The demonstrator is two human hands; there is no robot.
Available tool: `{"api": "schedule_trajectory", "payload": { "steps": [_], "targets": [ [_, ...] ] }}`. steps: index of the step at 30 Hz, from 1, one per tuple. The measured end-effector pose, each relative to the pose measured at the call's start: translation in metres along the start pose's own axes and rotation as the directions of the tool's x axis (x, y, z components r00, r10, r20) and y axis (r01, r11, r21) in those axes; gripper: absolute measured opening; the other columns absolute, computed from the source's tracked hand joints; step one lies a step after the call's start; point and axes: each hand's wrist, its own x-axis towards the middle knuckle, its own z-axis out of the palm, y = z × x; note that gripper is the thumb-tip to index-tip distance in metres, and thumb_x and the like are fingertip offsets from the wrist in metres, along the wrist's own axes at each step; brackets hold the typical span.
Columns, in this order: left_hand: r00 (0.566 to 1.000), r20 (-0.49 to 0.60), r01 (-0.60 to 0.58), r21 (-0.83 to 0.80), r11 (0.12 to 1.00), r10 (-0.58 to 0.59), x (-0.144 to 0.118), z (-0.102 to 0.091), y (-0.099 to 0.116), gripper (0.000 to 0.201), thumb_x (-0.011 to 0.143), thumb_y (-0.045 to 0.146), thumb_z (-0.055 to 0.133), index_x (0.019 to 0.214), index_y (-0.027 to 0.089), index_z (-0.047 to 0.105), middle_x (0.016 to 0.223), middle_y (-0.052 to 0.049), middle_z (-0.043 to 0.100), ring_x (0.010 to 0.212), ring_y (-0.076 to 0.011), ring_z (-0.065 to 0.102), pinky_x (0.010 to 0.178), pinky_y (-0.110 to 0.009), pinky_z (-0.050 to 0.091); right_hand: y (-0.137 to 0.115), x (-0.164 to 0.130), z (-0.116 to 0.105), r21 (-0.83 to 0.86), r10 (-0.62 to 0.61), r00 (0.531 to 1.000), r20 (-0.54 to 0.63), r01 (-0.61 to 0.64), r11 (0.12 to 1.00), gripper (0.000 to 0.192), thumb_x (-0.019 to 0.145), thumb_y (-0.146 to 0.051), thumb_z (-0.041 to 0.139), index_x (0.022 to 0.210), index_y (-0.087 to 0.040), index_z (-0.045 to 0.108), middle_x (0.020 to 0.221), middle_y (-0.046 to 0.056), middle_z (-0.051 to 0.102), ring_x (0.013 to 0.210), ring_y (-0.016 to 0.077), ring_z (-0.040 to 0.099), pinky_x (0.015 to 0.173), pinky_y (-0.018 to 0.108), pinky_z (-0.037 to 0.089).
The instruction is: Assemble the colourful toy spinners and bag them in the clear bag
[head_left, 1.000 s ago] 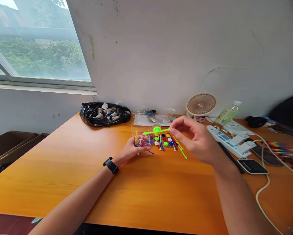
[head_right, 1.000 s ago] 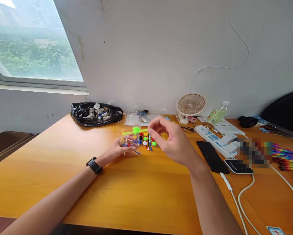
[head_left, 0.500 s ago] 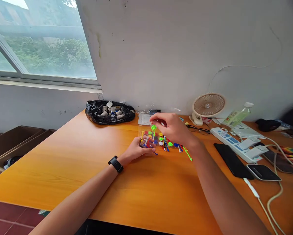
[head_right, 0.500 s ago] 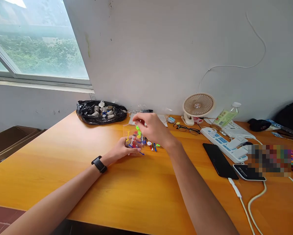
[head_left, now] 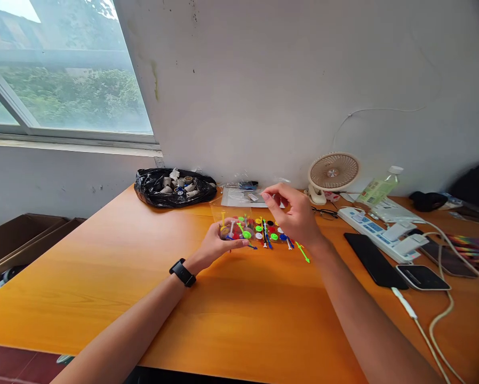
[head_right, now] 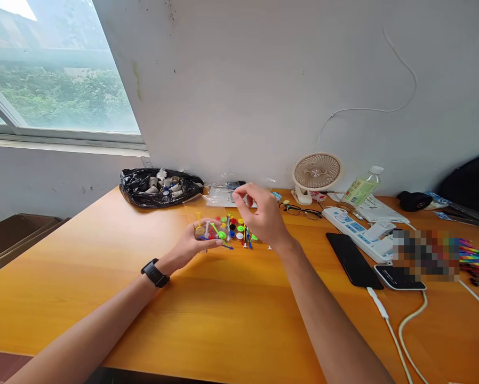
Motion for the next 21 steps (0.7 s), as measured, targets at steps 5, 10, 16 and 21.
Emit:
{"api": "schedule_trajectory", "payload": {
  "steps": [5, 10, 16, 21],
  "targets": [
    [0.994, 0.048, 0.103, -0.059, 0.993, -0.100, 0.000, 0.004, -0.004, 0.047, 0.076, 0.035, 0.093, 0.115, 0.017, 0.073, 0.108, -0.010, 0.079, 0.098, -0.0240, 0.076, 0.089, -0.035, 0.058, 0.041, -0.046, 0.011, 0.250, 0.240, 0.969, 0.056, -0.246, 0.936, 0.036, 0.101, -0.055, 0.059, 0.114, -0.023, 0.067, 0.099, 0.005, 0.069, 0.085, 0.0191, 0.062, 0.075, 0.031, 0.049],
    [0.971, 0.185, 0.152, 0.012, 0.988, -0.152, -0.004, 0.010, -0.008, 0.049, 0.083, 0.043, 0.087, 0.122, 0.016, 0.074, 0.095, -0.009, 0.078, 0.071, -0.0171, 0.072, 0.064, -0.026, 0.054, 0.062, -0.081, 0.035, 0.559, 0.338, 0.891, 0.302, -0.453, 0.695, 0.052, 0.089, -0.056, 0.075, 0.126, -0.021, 0.066, 0.109, 0.009, 0.071, 0.094, 0.0203, 0.066, 0.078, 0.031, 0.052],
    [0.964, 0.238, 0.115, 0.030, 0.993, -0.119, -0.005, 0.009, -0.005, 0.048, 0.095, 0.054, 0.072, 0.128, 0.019, 0.076, 0.105, -0.011, 0.078, 0.077, -0.0167, 0.070, 0.065, -0.025, 0.053, 0.059, -0.087, 0.041, 0.573, 0.404, 0.859, 0.314, -0.511, 0.641, 0.030, 0.087, -0.048, 0.077, 0.085, -0.018, 0.073, 0.079, 0.003, 0.069, 0.073, 0.0157, 0.060, 0.069, 0.029, 0.047],
    [0.975, 0.195, 0.113, -0.012, 0.994, -0.108, -0.001, 0.005, -0.007, 0.045, 0.093, 0.058, 0.072, 0.117, 0.020, 0.081, 0.108, -0.009, 0.078, 0.098, -0.0214, 0.071, 0.082, -0.027, 0.054, 0.056, -0.086, 0.042, 0.556, 0.410, 0.862, 0.297, -0.505, 0.660, 0.036, 0.080, -0.050, 0.083, 0.101, -0.022, 0.075, 0.098, 0.005, 0.073, 0.089, 0.0199, 0.066, 0.076, 0.031, 0.052]
  ]
}}
